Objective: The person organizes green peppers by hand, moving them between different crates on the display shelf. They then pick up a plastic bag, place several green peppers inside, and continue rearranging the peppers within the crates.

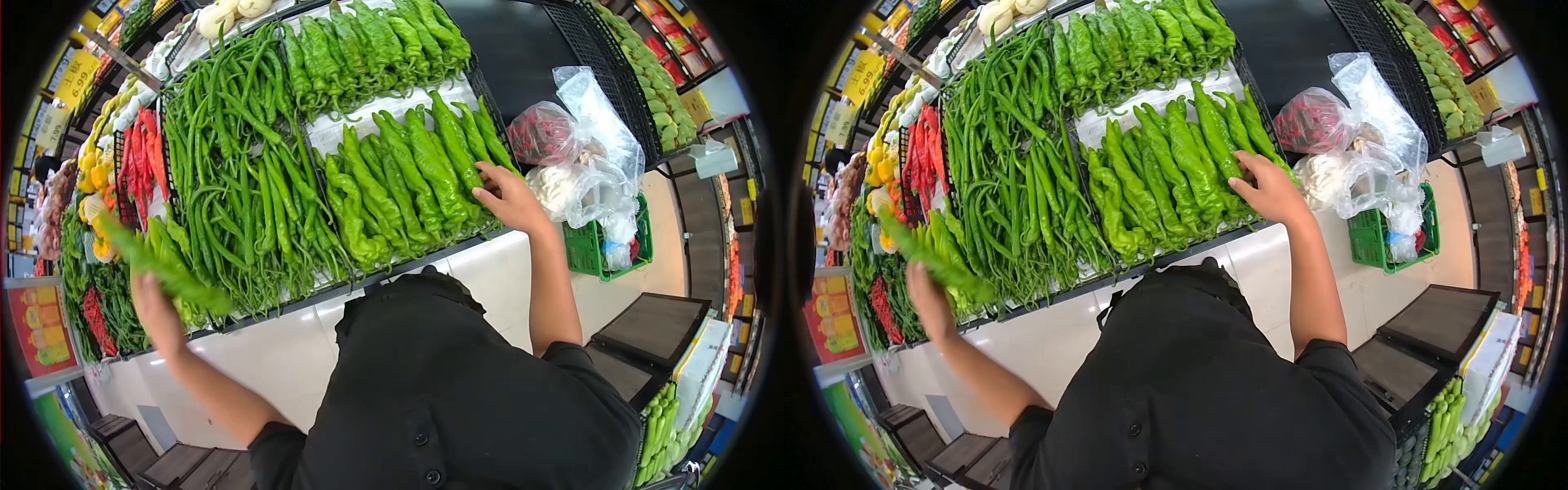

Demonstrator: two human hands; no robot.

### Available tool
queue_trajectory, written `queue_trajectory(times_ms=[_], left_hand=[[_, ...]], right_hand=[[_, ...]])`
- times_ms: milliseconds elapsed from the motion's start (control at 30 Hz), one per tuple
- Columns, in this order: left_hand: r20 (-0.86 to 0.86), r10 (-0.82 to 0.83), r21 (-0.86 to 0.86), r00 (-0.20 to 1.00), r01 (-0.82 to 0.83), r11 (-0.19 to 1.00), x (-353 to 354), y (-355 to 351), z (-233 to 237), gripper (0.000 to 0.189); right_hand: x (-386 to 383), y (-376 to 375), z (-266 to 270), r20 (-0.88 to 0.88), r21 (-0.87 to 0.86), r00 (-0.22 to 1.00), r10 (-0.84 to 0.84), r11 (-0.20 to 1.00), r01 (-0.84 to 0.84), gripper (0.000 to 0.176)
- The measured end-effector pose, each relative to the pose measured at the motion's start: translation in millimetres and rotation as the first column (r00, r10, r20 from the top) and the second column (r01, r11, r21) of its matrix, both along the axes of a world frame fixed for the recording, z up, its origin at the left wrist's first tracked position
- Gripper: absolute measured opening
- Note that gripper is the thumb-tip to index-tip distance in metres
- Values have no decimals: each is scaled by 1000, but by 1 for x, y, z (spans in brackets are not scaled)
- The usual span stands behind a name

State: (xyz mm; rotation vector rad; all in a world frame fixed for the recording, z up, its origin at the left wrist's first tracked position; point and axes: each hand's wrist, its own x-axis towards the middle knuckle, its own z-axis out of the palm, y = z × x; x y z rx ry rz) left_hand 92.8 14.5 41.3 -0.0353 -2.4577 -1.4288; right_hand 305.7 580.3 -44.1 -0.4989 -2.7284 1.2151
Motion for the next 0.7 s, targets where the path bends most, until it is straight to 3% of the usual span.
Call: queue_trajectory(times_ms=[100,233,300,367,467,700], left_hand=[[335,-220,70,916,209,975,32,139,5,61],[426,-526,141,736,521,842,27,245,-30,39],[350,-559,118,751,557,822,12,264,-80,35],[420,-515,25,747,558,829,5,275,-102,35],[422,-493,-92,761,577,812,-1,283,-114,35],[477,-517,-94,711,626,774,11,295,-93,34]], right_hand=[[-2,-2,3,1,62,1000,27,998,-27,52],[3,-1,0,-60,-7,998,28,1000,-28,52],[7,0,-2,-79,-68,997,0,998,-5,52],[13,-1,0,-83,-68,997,-9,998,3,51],[23,-2,1,-94,-20,996,2,1000,-3,52],[33,-1,-1,-77,-38,997,11,999,-14,51]])
